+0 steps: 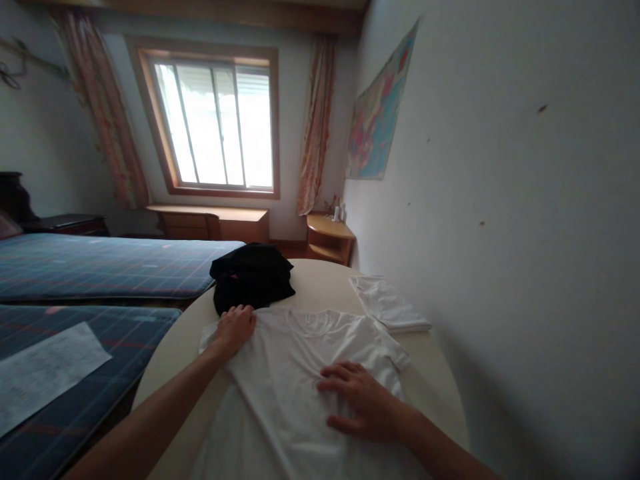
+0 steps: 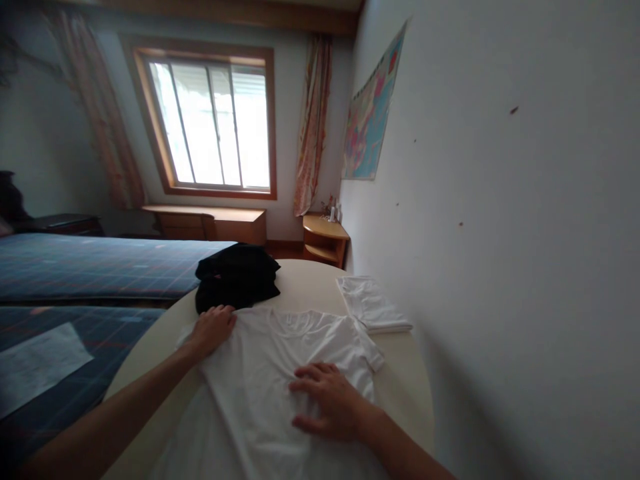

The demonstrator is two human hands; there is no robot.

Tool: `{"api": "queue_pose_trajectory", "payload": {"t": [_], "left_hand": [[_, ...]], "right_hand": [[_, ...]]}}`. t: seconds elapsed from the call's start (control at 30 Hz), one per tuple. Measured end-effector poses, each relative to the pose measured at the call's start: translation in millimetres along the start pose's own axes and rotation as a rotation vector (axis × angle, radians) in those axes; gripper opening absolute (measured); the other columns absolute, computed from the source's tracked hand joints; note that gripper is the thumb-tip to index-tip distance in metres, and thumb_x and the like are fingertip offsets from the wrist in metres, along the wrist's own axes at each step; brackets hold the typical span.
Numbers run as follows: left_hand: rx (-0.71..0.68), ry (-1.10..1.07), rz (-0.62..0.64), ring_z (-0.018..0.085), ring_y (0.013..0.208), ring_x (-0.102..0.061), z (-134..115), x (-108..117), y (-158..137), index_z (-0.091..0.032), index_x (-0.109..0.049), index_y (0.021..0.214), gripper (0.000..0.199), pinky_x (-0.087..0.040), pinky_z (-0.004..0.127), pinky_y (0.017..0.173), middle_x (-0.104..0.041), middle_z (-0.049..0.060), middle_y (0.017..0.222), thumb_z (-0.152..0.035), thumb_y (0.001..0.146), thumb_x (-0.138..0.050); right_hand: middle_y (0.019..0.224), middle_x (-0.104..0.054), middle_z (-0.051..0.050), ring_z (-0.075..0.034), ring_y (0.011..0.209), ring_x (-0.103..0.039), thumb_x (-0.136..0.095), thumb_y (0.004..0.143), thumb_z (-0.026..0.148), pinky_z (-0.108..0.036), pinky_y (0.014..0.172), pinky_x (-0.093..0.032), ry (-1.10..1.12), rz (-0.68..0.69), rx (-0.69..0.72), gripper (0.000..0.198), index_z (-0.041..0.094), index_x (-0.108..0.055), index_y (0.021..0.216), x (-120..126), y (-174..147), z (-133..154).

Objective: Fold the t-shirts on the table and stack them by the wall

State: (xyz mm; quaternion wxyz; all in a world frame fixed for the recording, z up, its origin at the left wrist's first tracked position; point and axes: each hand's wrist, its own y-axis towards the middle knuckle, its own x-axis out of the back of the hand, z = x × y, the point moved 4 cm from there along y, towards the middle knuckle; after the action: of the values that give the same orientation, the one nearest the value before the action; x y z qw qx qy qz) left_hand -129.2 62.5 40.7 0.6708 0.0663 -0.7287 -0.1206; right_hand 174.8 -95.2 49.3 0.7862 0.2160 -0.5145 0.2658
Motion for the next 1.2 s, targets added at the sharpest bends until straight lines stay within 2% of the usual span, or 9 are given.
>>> {"api": "queue_pose_trajectory", "payload": {"t": [0.1,0.2,0.3,0.4,0.63,0.9,1.03,1.13,1.2], "left_hand": [[-0.016,-0.030,-0.004,0.025,0.099,-0.065,9.8,7.2,3.6,-0.020,-0.065,0.107,0.026,-0.045,0.035,0.087,-0.070,0.009,0.106,-0.027,0.097,-0.042],[-0.033,-0.112,-0.098,0.023,0.101,-0.065,15.8,18.5,6.8,-0.020,-0.062,0.109,0.027,-0.046,0.032,0.087,-0.069,0.008,0.108,-0.028,0.099,-0.039],[-0.065,-0.237,-0.214,0.023,0.103,-0.064,18.2,29.6,9.6,-0.020,-0.061,0.107,0.025,-0.046,0.032,0.090,-0.069,0.008,0.108,-0.030,0.099,-0.039],[-0.082,-0.317,-0.229,0.023,0.100,-0.066,16.3,35.7,11.4,-0.021,-0.058,0.109,0.025,-0.047,0.030,0.086,-0.070,0.007,0.106,-0.032,0.100,-0.037],[-0.022,-0.200,-0.058,0.025,0.095,-0.070,15.2,37.8,12.4,-0.026,-0.058,0.115,0.027,-0.046,0.030,0.073,-0.073,0.006,0.109,-0.038,0.102,-0.037],[0.009,-0.146,-0.090,0.024,0.098,-0.067,18.5,48.8,35.8,-0.026,-0.061,0.118,0.030,-0.047,0.031,0.079,-0.070,0.006,0.115,-0.035,0.102,-0.038],[0.002,-0.126,-0.133,0.029,0.118,-0.057,-3.5,45.3,36.3,-0.021,-0.059,0.128,0.035,-0.044,0.038,0.096,-0.062,0.011,0.128,-0.022,0.097,-0.044],[-0.080,-0.147,-0.159,0.028,0.123,-0.052,-30.1,31.7,16.8,-0.020,-0.058,0.130,0.040,-0.041,0.040,0.103,-0.056,0.012,0.136,-0.014,0.093,-0.044],[-0.181,-0.202,-0.126,0.025,0.121,-0.054,-49.3,15.8,-3.6,-0.018,-0.059,0.128,0.039,-0.041,0.037,0.104,-0.057,0.012,0.134,-0.013,0.094,-0.041]], "right_hand": [[0.123,-0.067,-0.008,-0.023,0.114,-0.060,-0.055,0.093,0.035,-0.037,0.102,-0.042,-0.117,-0.198,-0.186,0.030,0.024,-0.068,0.118,18.3,9.2,-24.5],[0.115,-0.069,-0.010,-0.022,0.108,-0.060,-0.048,0.096,0.027,-0.034,0.097,-0.043,-0.317,-0.371,-0.399,0.027,0.020,-0.068,0.113,42.9,18.9,-57.4],[0.116,-0.067,-0.013,-0.025,0.111,-0.057,-0.049,0.096,0.029,-0.035,0.093,-0.042,-0.475,-0.400,-0.593,0.030,0.017,-0.066,0.118,62.0,28.6,-87.0],[0.118,-0.066,-0.017,-0.029,0.114,-0.053,-0.050,0.095,0.035,-0.037,0.091,-0.042,-0.542,-0.333,-0.726,0.033,0.014,-0.069,0.113,67.7,38.1,-107.5],[0.119,-0.066,-0.017,-0.031,0.121,-0.050,-0.051,0.092,0.026,-0.039,0.095,-0.039,-0.505,-0.259,-0.802,0.026,0.015,-0.073,0.104,60.8,55.3,-125.6],[0.106,-0.071,-0.018,-0.027,0.099,-0.069,-0.036,0.099,0.025,-0.034,0.080,-0.048,-0.426,-0.384,-0.978,0.034,0.014,-0.063,0.118,111.4,76.3,-129.7],[0.109,-0.070,-0.020,-0.028,0.101,-0.069,-0.035,0.099,0.022,-0.034,0.079,-0.049,-0.384,-0.401,-1.007,0.035,0.012,-0.060,0.121,115.9,80.6,-127.4],[0.107,-0.071,-0.017,-0.025,0.098,-0.070,-0.037,0.097,0.017,-0.031,0.079,-0.049,-0.342,-0.370,-0.983,0.033,0.015,-0.062,0.117,98.7,84.8,-118.3],[0.114,-0.069,-0.013,-0.022,0.101,-0.068,-0.039,0.097,0.018,-0.030,0.083,-0.048,-0.331,-0.364,-0.904,0.032,0.018,-0.063,0.117,81.1,88.8,-104.6]]}}
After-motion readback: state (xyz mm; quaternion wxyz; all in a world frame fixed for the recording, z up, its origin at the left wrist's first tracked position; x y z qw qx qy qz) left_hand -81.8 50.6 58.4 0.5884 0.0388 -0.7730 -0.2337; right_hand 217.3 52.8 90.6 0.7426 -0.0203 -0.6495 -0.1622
